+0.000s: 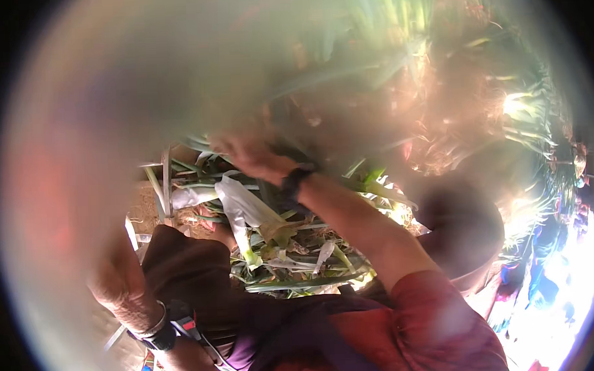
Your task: Peeling and trimming the outer layers of large scallions to clean them for processing.
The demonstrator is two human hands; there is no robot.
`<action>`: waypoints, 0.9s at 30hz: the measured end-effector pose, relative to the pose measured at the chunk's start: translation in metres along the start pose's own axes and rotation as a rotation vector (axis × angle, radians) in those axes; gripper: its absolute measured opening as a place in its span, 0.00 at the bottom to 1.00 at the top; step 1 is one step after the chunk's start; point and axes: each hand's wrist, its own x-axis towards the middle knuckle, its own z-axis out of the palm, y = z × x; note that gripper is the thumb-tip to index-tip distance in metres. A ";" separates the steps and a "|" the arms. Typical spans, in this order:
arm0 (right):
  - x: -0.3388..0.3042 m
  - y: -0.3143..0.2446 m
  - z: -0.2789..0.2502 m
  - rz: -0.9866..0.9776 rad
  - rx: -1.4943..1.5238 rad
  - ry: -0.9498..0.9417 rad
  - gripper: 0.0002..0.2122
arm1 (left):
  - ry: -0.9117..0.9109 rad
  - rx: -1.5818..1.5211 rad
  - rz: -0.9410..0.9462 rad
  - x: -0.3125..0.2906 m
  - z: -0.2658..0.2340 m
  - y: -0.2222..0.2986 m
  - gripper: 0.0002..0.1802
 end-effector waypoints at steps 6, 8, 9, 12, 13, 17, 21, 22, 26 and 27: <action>-0.039 0.076 0.056 0.192 -0.825 -0.164 0.09 | 0.041 -0.037 -0.012 0.017 -0.003 0.011 0.14; -0.063 0.089 0.043 0.282 -0.937 -0.256 0.09 | 0.070 -0.022 -0.027 0.017 -0.012 0.018 0.14; -0.082 0.090 0.034 0.331 -0.871 -0.271 0.10 | 0.076 -0.026 -0.036 0.019 -0.017 0.018 0.14; -0.117 0.067 0.011 0.523 -0.768 -0.439 0.12 | 0.128 -0.022 -0.089 0.025 -0.026 0.021 0.14; -0.114 0.047 0.006 0.621 -0.802 -0.569 0.13 | 0.176 -0.030 -0.066 0.026 -0.022 0.024 0.14; -0.109 0.016 -0.014 0.542 -0.553 -0.239 0.14 | 0.122 -0.017 -0.075 0.040 -0.015 0.016 0.15; -0.068 -0.081 -0.036 0.463 -0.431 -0.077 0.12 | 0.100 -0.161 -0.167 0.039 -0.029 -0.006 0.21; -0.066 -0.096 -0.040 0.414 -0.424 -0.044 0.12 | 0.117 -0.225 -0.195 0.036 -0.031 -0.015 0.22; -0.079 -0.139 -0.046 0.272 -0.445 0.112 0.12 | 0.149 -0.336 -0.312 0.026 -0.036 -0.052 0.24; -0.084 -0.143 -0.049 0.261 -0.473 0.127 0.12 | 0.125 -0.328 -0.325 0.026 -0.029 -0.054 0.24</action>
